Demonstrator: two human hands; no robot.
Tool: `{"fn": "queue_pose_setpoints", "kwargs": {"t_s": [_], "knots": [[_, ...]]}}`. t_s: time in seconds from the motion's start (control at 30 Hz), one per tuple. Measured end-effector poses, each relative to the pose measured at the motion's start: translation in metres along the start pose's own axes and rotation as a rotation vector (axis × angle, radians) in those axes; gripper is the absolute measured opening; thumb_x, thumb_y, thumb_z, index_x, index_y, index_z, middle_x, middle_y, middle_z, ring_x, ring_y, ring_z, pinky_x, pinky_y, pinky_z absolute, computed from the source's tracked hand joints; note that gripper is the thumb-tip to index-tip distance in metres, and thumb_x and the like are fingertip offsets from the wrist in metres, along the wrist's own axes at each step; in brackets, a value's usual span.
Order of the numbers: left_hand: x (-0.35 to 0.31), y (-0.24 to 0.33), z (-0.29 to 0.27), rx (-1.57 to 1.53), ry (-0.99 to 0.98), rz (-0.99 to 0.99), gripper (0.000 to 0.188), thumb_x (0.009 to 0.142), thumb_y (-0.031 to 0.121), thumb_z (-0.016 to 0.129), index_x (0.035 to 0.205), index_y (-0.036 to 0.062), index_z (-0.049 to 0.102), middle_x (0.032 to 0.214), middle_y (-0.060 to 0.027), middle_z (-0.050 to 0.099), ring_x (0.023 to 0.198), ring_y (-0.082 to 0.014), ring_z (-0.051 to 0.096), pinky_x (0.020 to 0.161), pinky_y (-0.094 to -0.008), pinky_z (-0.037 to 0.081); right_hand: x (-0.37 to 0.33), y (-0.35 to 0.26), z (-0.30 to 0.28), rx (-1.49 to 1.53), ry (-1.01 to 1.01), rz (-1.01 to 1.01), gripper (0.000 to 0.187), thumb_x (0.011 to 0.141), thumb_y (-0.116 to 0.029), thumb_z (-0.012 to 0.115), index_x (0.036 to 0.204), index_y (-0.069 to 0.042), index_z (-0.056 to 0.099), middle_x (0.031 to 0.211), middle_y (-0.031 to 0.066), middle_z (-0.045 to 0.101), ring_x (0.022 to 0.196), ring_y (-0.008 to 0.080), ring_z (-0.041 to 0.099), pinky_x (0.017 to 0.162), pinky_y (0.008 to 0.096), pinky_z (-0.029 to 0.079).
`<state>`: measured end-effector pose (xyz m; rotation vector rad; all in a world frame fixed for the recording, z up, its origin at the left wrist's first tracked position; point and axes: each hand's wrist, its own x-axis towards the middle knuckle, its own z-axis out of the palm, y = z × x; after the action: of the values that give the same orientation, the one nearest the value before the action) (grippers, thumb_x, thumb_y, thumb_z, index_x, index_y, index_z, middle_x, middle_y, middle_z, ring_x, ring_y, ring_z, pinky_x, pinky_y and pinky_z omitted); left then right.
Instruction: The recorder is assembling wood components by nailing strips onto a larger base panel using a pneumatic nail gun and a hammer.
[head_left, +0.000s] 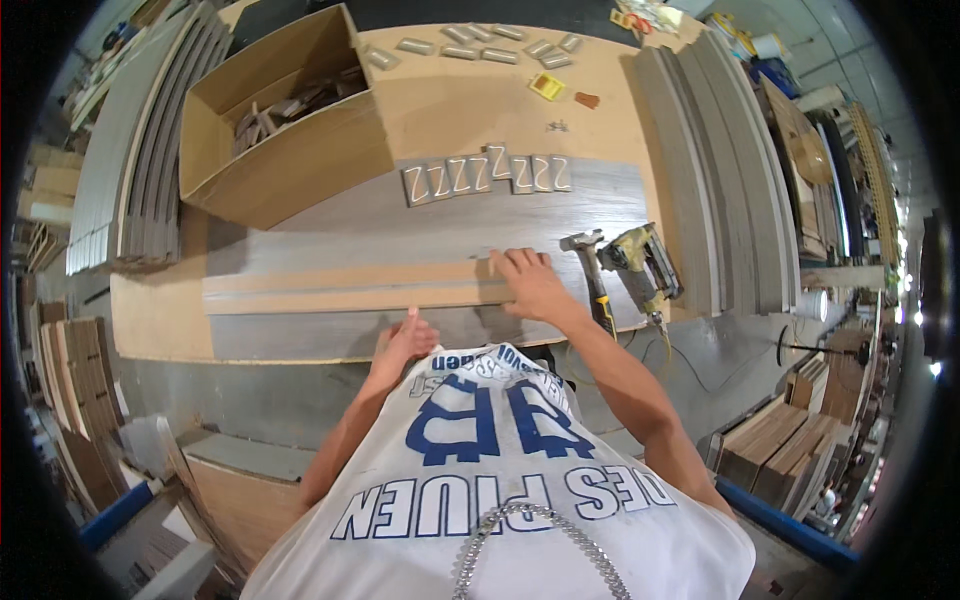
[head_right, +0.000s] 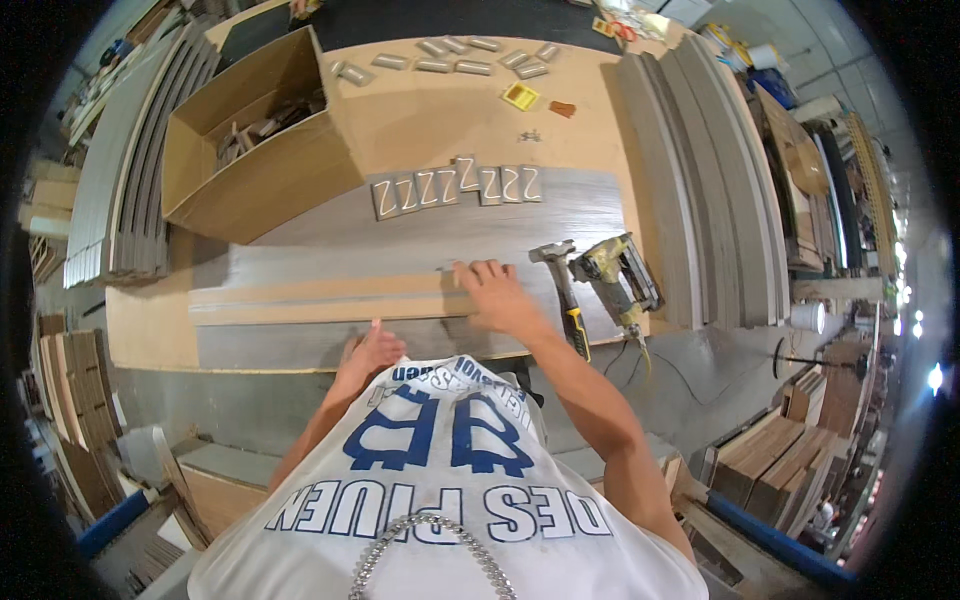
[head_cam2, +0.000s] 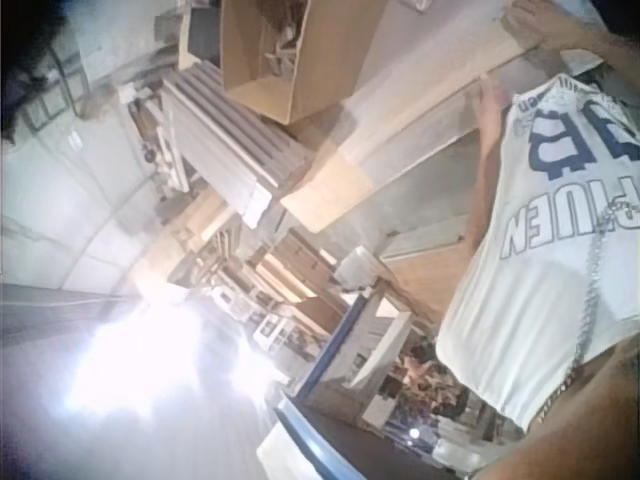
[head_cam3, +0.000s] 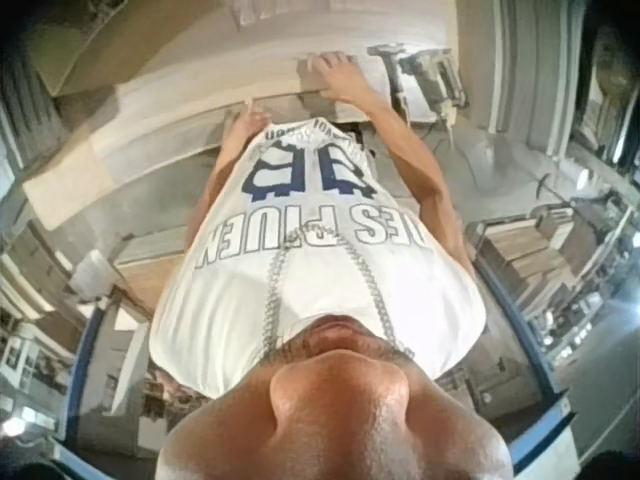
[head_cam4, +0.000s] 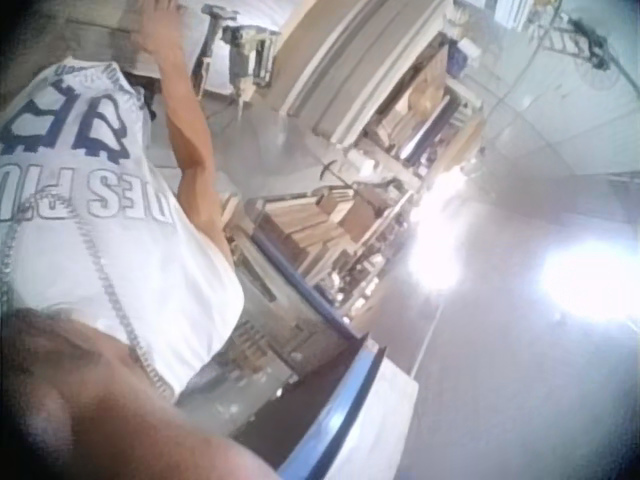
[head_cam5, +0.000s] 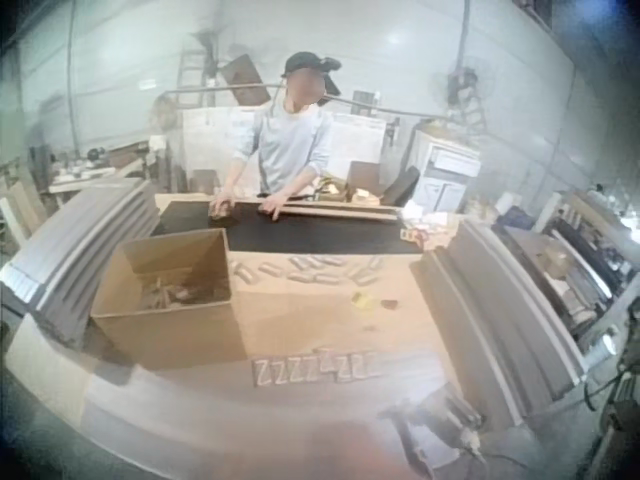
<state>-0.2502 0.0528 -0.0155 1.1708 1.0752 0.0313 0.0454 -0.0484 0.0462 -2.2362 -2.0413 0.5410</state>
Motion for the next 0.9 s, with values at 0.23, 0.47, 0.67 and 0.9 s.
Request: {"fn": "queue_pose_setpoints", "kwargs": {"t_s": [0.23, 0.47, 0.67, 0.9], "knots": [[0.006, 0.025, -0.002, -1.413, -0.101, 0.437, 0.053, 0.102, 0.042, 0.054, 0.138, 0.0035, 0.051, 0.142, -0.0144, 0.054, 0.132, -0.0283, 0.049, 0.110, -0.0468, 0.042, -0.033, -0.046, -0.024, 0.169, 0.109, -0.079, 0.086, 0.076, -0.033, 0.078, 0.146, -0.002, 0.039, 0.132, 0.0194, 0.051, 0.123, 0.0362, 0.047, 0.101, 0.0509, 0.039], [0.006, -0.008, -0.047, -1.363, 0.216, 0.544, 0.047, 0.102, 0.023, 0.057, 0.145, 0.0095, 0.045, 0.139, -0.0113, 0.054, 0.130, -0.0271, 0.050, 0.111, -0.0502, 0.041, -0.122, 0.032, 0.033, 0.029, 0.370, 0.701, 0.072, 0.085, -0.036, 0.074, 0.138, 0.001, 0.044, 0.125, 0.0233, 0.052, 0.118, 0.0436, 0.049, 0.100, 0.0521, 0.040], [-0.026, 0.028, -0.056, -1.194, 0.257, 0.762, 0.057, 0.101, 0.022, 0.056, 0.153, 0.0157, 0.035, 0.140, -0.0110, 0.051, 0.132, -0.0246, 0.046, 0.117, -0.0485, 0.033, -0.158, 0.064, 0.056, 0.189, 0.288, 0.828, 0.041, 0.092, -0.027, 0.065, 0.117, 0.002, 0.051, 0.110, 0.0267, 0.053, 0.103, 0.0454, 0.055, 0.086, 0.0532, 0.047], [-0.089, 0.098, -0.029, -0.904, 0.512, 0.819, 0.065, 0.101, 0.023, 0.055, 0.157, 0.0140, 0.024, 0.139, -0.0166, 0.049, 0.128, -0.0305, 0.050, 0.112, -0.0505, 0.038, -0.142, 0.117, -0.011, 0.227, 0.547, 0.527, 0.035, 0.094, -0.024, 0.062, 0.113, 0.003, 0.050, 0.102, 0.0275, 0.054, 0.088, 0.0494, 0.057, 0.076, 0.0563, 0.047]]}}
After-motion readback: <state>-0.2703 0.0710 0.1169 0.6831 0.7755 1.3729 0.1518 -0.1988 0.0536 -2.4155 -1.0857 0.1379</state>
